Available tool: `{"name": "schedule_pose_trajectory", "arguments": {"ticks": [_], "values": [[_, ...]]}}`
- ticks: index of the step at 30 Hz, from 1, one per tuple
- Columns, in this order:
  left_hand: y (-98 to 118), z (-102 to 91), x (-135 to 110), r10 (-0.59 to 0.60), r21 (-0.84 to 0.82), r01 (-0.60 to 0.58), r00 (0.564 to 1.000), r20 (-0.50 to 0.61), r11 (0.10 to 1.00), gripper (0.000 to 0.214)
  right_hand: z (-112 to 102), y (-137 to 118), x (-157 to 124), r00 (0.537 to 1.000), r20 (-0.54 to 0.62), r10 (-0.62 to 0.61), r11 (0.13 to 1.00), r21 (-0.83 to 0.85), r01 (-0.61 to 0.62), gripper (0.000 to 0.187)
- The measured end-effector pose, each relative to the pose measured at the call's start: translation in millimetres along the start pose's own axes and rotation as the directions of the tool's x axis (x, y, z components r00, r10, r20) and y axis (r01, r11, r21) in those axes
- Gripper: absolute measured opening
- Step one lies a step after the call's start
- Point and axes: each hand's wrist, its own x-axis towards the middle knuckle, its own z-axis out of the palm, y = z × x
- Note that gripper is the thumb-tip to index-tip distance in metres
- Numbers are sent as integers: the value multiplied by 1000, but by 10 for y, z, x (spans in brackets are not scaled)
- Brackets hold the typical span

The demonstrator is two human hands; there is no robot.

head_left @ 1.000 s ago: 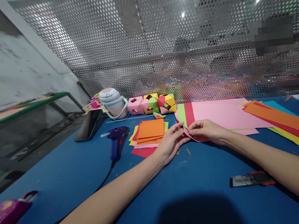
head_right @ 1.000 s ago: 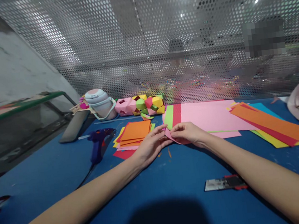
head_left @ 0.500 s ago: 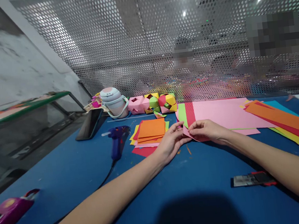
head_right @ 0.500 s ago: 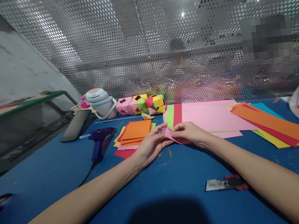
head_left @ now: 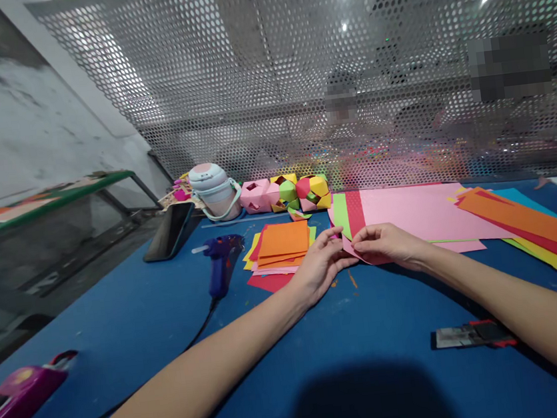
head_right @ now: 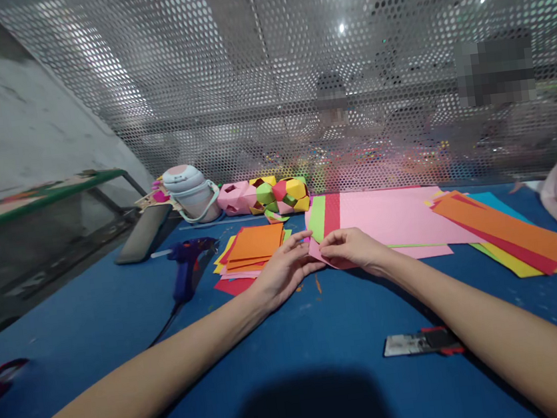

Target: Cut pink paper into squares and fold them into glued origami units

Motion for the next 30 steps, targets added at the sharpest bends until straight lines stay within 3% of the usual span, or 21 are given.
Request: {"name": "schedule_pose_trajectory", "arguments": {"ticks": [10,18,22,25,30], "values": [[11,-4,-6,6,-5,-6,1000,18,1000,37,-5,21,5,1000,7,-21,995,-94,21,30],[32,38,-24,-6,38,7,1000,-19,999,47,-4,-20,-34,992,70,-103,919,-374,121,27],[-17,49,-33,35,180,-22,997,-67,983,43,-17,-49,-77,977,119,-178,777,-592,213,23],[-52,49,-38,60,314,-41,997,-50,949,41,-41,-49,-97,959,124,-255,587,-768,255,17],[0,54,-110,51,436,-23,997,-53,899,41,-74,-25,-111,947,106,-302,262,-946,190,17]]}}
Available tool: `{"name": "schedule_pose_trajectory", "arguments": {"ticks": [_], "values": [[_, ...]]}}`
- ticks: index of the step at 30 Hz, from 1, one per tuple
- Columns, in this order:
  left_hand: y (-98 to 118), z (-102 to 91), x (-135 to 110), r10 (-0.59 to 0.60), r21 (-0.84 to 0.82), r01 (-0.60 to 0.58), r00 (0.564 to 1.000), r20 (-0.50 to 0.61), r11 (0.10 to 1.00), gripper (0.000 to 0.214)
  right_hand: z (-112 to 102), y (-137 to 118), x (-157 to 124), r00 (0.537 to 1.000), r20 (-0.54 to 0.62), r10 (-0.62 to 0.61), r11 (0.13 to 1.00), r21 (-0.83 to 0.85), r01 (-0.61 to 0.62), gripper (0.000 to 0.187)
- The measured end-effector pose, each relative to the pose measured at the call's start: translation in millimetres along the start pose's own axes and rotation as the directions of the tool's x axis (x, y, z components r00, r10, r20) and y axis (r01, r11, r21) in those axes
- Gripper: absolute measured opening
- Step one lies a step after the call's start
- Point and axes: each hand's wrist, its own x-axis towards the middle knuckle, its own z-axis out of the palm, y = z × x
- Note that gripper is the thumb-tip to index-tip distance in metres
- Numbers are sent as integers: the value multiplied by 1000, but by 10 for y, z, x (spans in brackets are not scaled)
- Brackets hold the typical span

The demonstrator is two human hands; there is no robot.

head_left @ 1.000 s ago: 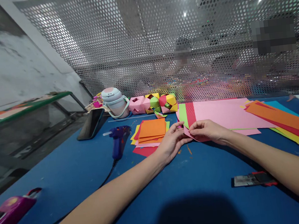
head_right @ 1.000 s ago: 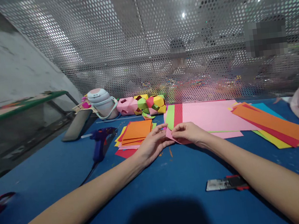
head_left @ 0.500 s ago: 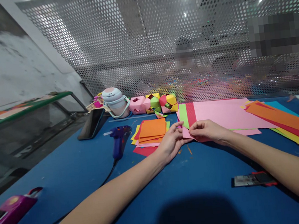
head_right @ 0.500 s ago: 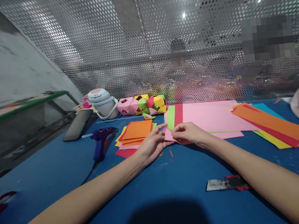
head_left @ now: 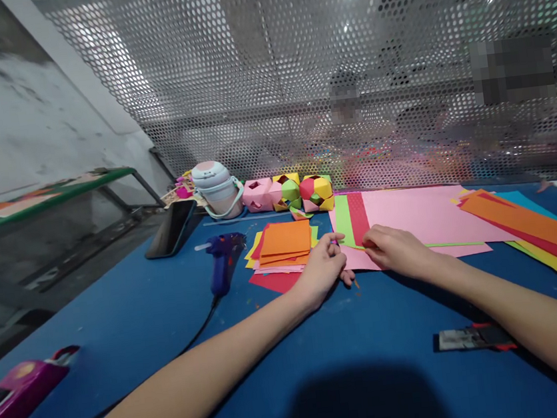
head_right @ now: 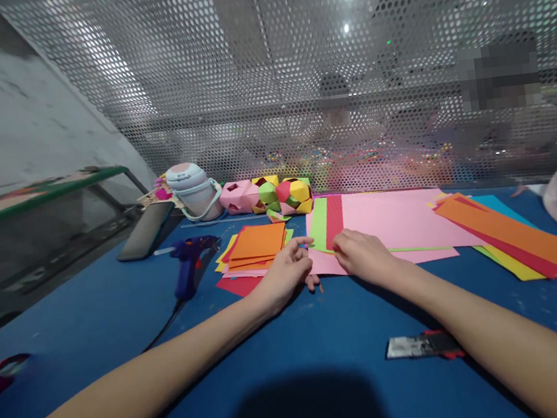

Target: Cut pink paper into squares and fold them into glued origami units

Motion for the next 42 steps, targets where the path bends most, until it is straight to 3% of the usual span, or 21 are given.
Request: {"name": "schedule_pose_trajectory", "arguments": {"ticks": [5,11,19,23,26,28,30,33,35,37,39,42], "values": [[140,15,-167,-136,70,134,990,36,989,34,-20,12,1,1000,7,19,985,-174,-17,20],[313,144,-367,-330,-84,336,941,81,938,22,-55,-8,-11,1000,28,12,973,-230,-5,23],[844,61,-627,-293,-99,317,935,197,943,18,-106,-20,-27,999,48,3,992,-130,4,23],[1142,-33,-664,-226,-211,239,970,85,948,20,-216,23,-19,998,54,-19,1000,12,19,25],[1297,-100,-639,-159,-306,146,987,-18,941,25,-435,8,-39,996,66,-62,983,178,50,45],[1361,-144,-612,-117,-355,84,990,-73,931,28,-616,-47,-88,986,92,-141,894,439,87,56],[1401,-183,-595,-81,-389,27,989,-122,921,29,-772,-137,-165,968,94,-231,770,627,123,49],[1447,-220,-609,-12,-405,-60,985,-173,912,25,-904,-299,-289,977,31,-212,852,495,169,23],[1478,-225,-641,85,-382,-164,973,-214,910,22,-941,-375,-344,982,-105,-158,909,373,187,24],[1498,-225,-664,240,-329,-315,938,-248,890,23,-975,-393,-367,967,-245,-71,921,356,158,31],[1483,-233,-642,403,-252,-478,866,-296,842,22,-1020,-351,-359,948,-313,60,873,476,102,27],[1364,-271,-497,523,-139,-624,738,-426,769,19,-1071,-226,-308,937,-266,225,636,769,65,18]]}}
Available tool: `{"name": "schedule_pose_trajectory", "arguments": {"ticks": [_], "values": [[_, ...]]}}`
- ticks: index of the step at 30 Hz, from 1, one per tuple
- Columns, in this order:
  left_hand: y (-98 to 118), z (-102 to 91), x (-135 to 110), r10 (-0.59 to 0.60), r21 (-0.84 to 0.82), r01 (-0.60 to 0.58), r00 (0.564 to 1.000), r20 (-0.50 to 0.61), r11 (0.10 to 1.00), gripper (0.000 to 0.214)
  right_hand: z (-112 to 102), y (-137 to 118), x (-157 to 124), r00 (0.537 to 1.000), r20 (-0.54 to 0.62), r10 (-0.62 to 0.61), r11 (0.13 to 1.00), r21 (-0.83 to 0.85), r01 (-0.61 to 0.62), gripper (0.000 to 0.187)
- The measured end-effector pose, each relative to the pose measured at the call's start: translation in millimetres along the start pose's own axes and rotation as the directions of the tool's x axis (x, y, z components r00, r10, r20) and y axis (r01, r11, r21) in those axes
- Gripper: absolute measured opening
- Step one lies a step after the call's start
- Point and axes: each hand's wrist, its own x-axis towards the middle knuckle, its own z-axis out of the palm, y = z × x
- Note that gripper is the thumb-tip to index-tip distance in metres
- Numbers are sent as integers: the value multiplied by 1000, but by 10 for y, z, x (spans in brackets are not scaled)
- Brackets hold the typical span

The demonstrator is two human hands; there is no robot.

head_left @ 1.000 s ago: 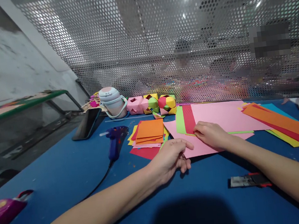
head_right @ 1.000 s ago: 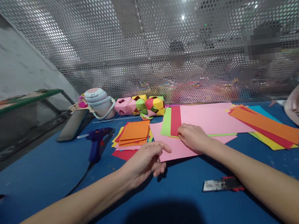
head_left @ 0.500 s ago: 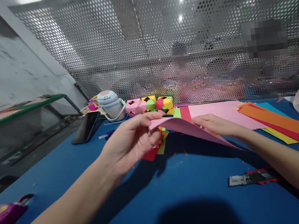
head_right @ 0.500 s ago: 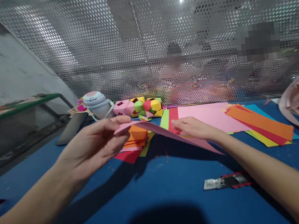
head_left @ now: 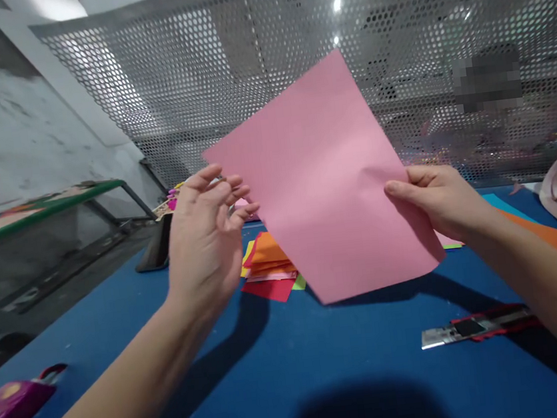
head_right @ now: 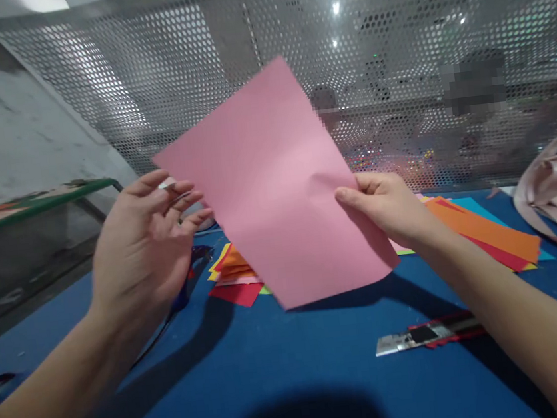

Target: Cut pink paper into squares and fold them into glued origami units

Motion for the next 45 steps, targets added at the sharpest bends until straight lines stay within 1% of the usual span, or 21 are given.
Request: {"name": "schedule_pose_trajectory", "arguments": {"ticks": [2,4,5,7,9,13,15,17,18,19,21,24,26,28,30,32,36,38,41,43,45], "values": [[-181,-33,44,-24,5,24,999,-34,1000,21,-44,59,62,998,-1,68,978,200,-66,21],[-355,-51,60,-195,6,195,981,14,981,17,-55,129,109,994,4,112,950,294,-108,22],[-427,-53,55,-305,-5,305,951,42,952,13,-51,165,127,991,15,133,940,317,-131,22],[-526,-44,22,-547,-41,549,835,59,835,9,-34,229,153,981,57,185,921,339,-194,22],[-577,-32,-20,-634,-63,637,771,57,768,16,-12,280,174,964,101,248,900,344,-267,21],[-655,-51,-68,-572,6,572,818,56,820,38,4,316,213,931,143,336,885,288,-364,15],[-728,-85,-83,-560,40,559,824,87,828,45,-37,262,199,946,138,295,925,208,-319,12],[-825,-121,-111,-591,61,588,798,119,807,46,-123,137,134,988,63,137,990,17,-139,13],[-877,-135,-133,-625,79,620,771,123,781,45,-176,50,82,1000,5,0,989,-148,1,14],[-927,-147,-161,-667,103,659,736,117,745,45,-229,-46,20,986,-39,-160,924,-357,135,15],[-1017,-159,-227,-731,155,714,673,116,682,42,-304,-227,-109,890,7,-456,637,-696,332,20],[-1116,-166,-334,-759,232,723,631,163,651,32,-270,-337,-236,742,250,-622,192,-870,454,29],[-1155,-176,-393,-733,327,660,646,212,676,26,-154,-239,-248,757,377,-533,23,-888,459,34],[-1172,-195,-436,-673,508,487,680,290,711,20,-15,-18,-223,828,467,-311,-38,-876,481,34],[-1172,-218,-465,-584,671,198,696,418,715,16,99,270,-201,849,521,-86,-28,-853,521,33],[-1168,-240,-484,-491,726,-106,669,557,680,15,162,552,-208,832,550,67,29,-835,550,29],[-1198,-263,-486,-302,639,-509,594,745,576,20,166,894,-282,824,555,112,88,-832,548,28],[-1225,-258,-459,-224,597,-650,567,793,470,20,154,936,-305,831,548,96,98,-836,540,30],[-1257,-227,-378,-169,575,-795,551,817,193,21,145,910,-308,841,527,122,122,-849,514,32],[-1282,-196,-310,-183,544,-838,529,828,39,22,133,876,-302,852,501,155,131,-865,484,30],[-1322,-167,-246,-245,506,-862,498,832,-32,23,99,846,-298,861,475,181,138,-879,456,29]]}}
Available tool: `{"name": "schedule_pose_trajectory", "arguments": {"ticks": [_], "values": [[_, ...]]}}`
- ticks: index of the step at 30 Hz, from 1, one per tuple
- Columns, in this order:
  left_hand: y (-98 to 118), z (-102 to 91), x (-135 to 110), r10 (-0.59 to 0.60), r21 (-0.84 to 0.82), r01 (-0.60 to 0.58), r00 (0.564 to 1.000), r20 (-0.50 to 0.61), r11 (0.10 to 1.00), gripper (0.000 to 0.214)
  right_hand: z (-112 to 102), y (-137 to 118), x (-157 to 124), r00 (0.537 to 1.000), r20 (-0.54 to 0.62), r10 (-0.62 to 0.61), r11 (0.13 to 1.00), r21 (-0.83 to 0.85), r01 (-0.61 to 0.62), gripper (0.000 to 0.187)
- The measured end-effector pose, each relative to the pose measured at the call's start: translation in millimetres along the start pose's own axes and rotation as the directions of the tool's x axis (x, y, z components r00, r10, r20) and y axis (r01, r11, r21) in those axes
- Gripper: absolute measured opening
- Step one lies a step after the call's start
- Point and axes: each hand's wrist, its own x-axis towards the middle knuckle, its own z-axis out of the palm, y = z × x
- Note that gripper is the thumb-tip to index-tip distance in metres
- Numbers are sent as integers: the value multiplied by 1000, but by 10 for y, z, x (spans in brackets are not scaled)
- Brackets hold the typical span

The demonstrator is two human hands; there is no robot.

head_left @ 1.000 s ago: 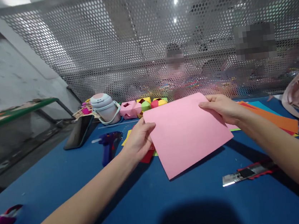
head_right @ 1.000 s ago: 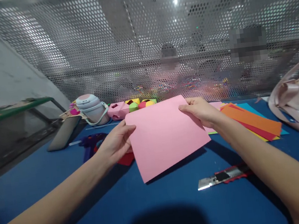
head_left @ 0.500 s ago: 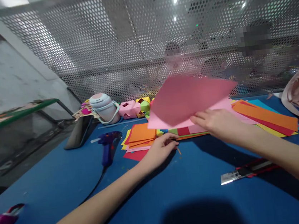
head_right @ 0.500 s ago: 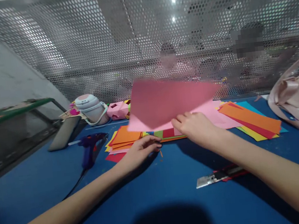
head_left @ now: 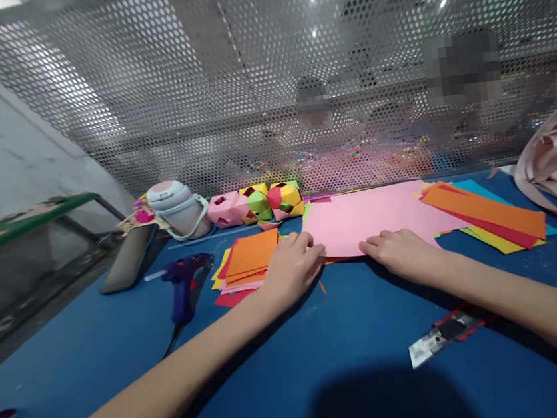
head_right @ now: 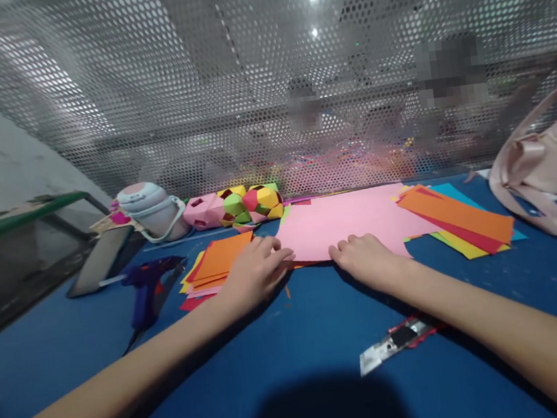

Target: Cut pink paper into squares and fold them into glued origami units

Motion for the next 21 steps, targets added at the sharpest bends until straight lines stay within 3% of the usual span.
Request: {"name": "schedule_pose_trajectory", "arguments": {"ticks": [5,8,11,15,21], "values": [[-68,131,97,8,-117,9,990,139,993,24,-86,177,-42,999,36,18,998,63,-20,25],[-79,186,122,-9,-176,38,987,162,984,25,-130,305,-14,998,57,-1,978,208,-11,38],[-53,198,146,-5,-167,32,987,162,985,25,-123,368,43,998,52,29,958,284,-43,32],[4,209,142,16,-203,11,991,132,979,24,-67,367,106,999,34,7,972,236,-15,23],[-44,267,60,-99,-453,103,995,33,886,25,-5,449,243,998,46,-35,978,208,25,26]]}}
